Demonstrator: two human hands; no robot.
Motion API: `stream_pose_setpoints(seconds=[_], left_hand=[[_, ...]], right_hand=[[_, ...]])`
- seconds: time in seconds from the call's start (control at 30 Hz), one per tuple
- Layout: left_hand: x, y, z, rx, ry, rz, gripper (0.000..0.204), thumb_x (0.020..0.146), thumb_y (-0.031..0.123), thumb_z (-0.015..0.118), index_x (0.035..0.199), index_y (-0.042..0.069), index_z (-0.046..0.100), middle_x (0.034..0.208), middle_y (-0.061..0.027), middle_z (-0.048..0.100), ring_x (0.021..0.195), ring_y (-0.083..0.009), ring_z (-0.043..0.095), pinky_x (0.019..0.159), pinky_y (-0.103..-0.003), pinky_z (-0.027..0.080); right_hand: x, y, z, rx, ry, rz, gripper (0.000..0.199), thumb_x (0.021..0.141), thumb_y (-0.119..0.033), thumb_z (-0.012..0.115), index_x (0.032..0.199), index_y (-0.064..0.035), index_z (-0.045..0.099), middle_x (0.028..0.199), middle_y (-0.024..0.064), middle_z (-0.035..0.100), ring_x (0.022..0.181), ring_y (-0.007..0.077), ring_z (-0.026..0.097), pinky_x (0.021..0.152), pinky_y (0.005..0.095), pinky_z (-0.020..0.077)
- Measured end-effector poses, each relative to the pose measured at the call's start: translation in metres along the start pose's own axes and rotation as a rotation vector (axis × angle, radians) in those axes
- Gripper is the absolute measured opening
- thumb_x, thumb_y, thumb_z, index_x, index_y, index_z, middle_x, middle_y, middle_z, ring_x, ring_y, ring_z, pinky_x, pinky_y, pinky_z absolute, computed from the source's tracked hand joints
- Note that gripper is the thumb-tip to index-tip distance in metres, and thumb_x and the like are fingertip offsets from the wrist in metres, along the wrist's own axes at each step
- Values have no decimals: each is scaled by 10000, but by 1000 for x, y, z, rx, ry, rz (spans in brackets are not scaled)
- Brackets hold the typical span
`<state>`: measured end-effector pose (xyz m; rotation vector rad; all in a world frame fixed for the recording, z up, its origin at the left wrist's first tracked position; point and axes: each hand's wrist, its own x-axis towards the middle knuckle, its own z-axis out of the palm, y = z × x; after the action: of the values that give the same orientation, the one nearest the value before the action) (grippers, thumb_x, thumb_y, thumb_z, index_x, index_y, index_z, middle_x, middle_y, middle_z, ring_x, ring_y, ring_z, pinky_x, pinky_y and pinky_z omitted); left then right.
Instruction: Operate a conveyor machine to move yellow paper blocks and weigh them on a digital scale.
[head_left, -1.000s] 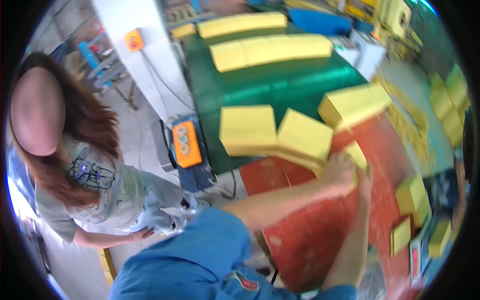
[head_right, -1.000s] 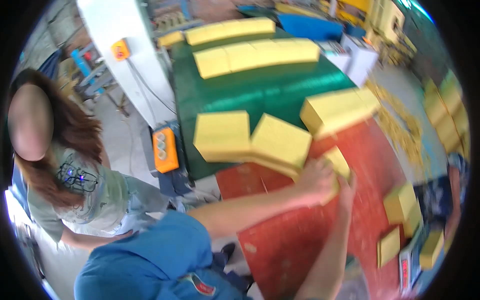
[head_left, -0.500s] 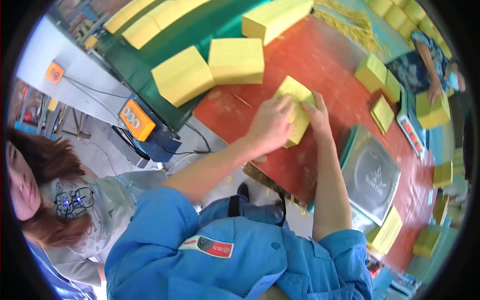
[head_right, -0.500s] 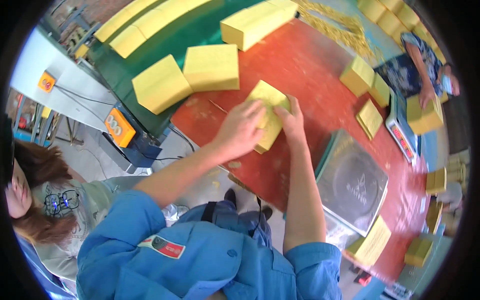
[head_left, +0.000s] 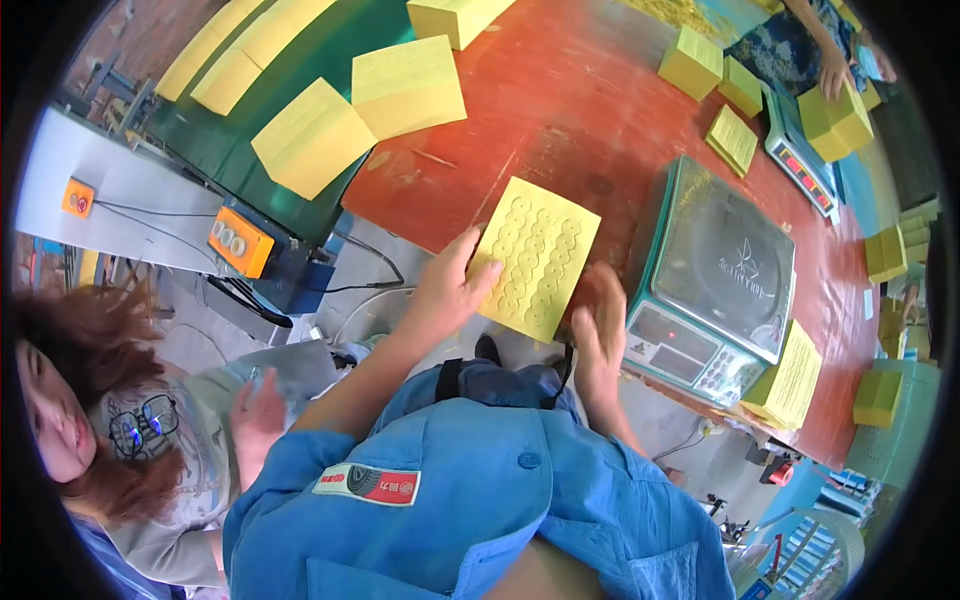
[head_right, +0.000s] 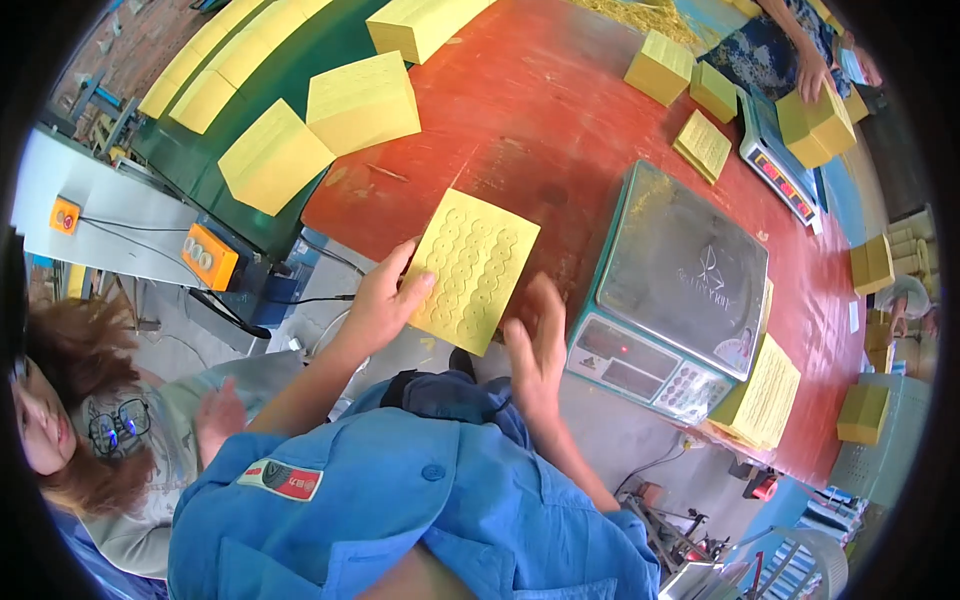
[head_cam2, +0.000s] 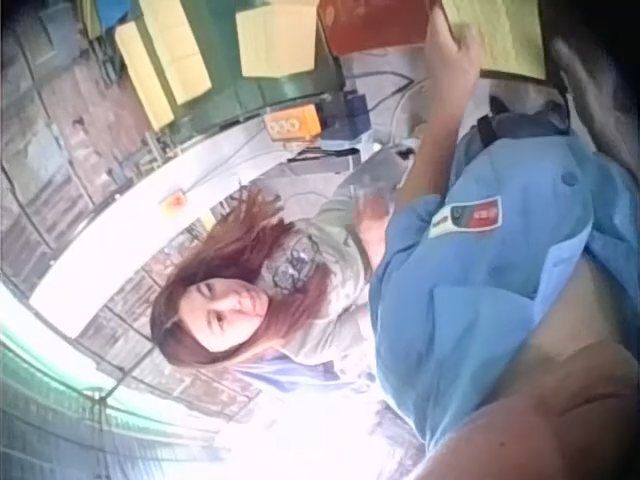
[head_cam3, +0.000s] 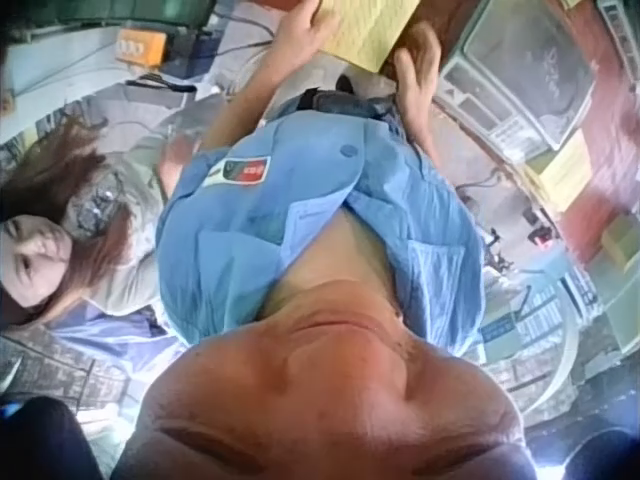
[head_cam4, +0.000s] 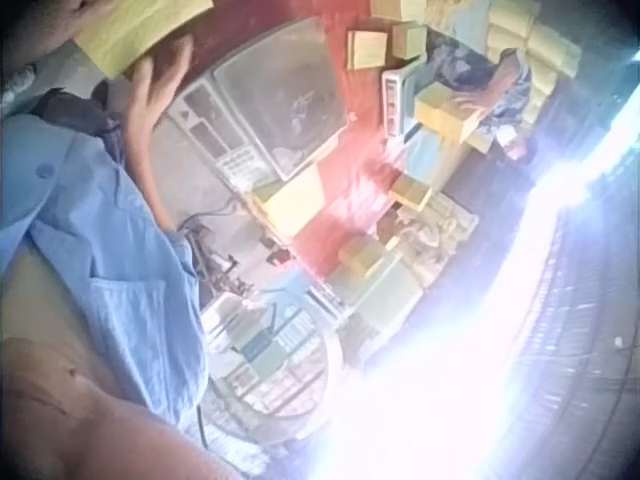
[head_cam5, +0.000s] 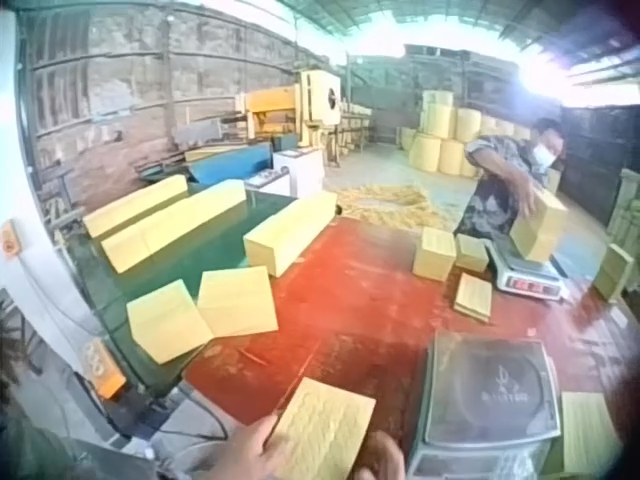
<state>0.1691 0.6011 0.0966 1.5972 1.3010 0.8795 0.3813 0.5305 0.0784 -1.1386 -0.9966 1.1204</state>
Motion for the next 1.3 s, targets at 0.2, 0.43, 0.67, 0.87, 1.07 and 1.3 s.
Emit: stream_pose_setpoints(seconds=[0.2,0.43,0.67,0.87,1.07,1.3], left_hand=[[-6,35,2,591,203,412,567,926,86,616,1450,-8,421,1444,-237,470,1283,-375,527,1058,-431,441],[-3,25,10,517,86,347,483,920,77,595,1363,-82,484,1456,-265,438,1295,-429,487,1078,-440,420],[-24,26,-9,171,75,231,432,935,30,471,1348,-86,520,1471,-224,470,1377,-330,454,1144,-399,342],[-7,104,43,-191,76,245,454,988,126,401,1393,-51,508,1522,-194,414,1430,-307,374,1180,-394,272],[45,136,180,-717,-122,226,382,981,227,576,1281,-9,591,1376,-134,531,1246,-200,509,1041,-322,416],[71,131,273,-824,-330,-214,359,960,307,636,1155,7,658,964,-51,682,869,-123,622,716,-297,490]], right_hand=[[-47,42,-23,309,31,578,458,1011,-193,497,1405,37,449,1359,176,548,1293,269,511,1106,414,388],[-23,53,-13,767,-71,721,512,1050,-325,420,1404,45,437,1391,183,542,1292,299,518,1139,448,353],[-19,8,-17,635,-253,523,552,1057,-378,477,1482,-30,423,1419,100,546,1309,237,509,1101,400,397],[0,-58,-91,-13,-114,-150,351,1022,-220,551,1258,33,612,1281,114,611,1231,234,527,1047,363,388],[21,-134,-174,-211,141,-512,559,1047,-402,445,1378,38,541,1534,208,407,1432,315,367,1170,452,275],[45,-169,-221,-667,309,-468,449,1048,-308,451,1357,-11,584,1439,216,504,1347,336,462,1131,436,335]])
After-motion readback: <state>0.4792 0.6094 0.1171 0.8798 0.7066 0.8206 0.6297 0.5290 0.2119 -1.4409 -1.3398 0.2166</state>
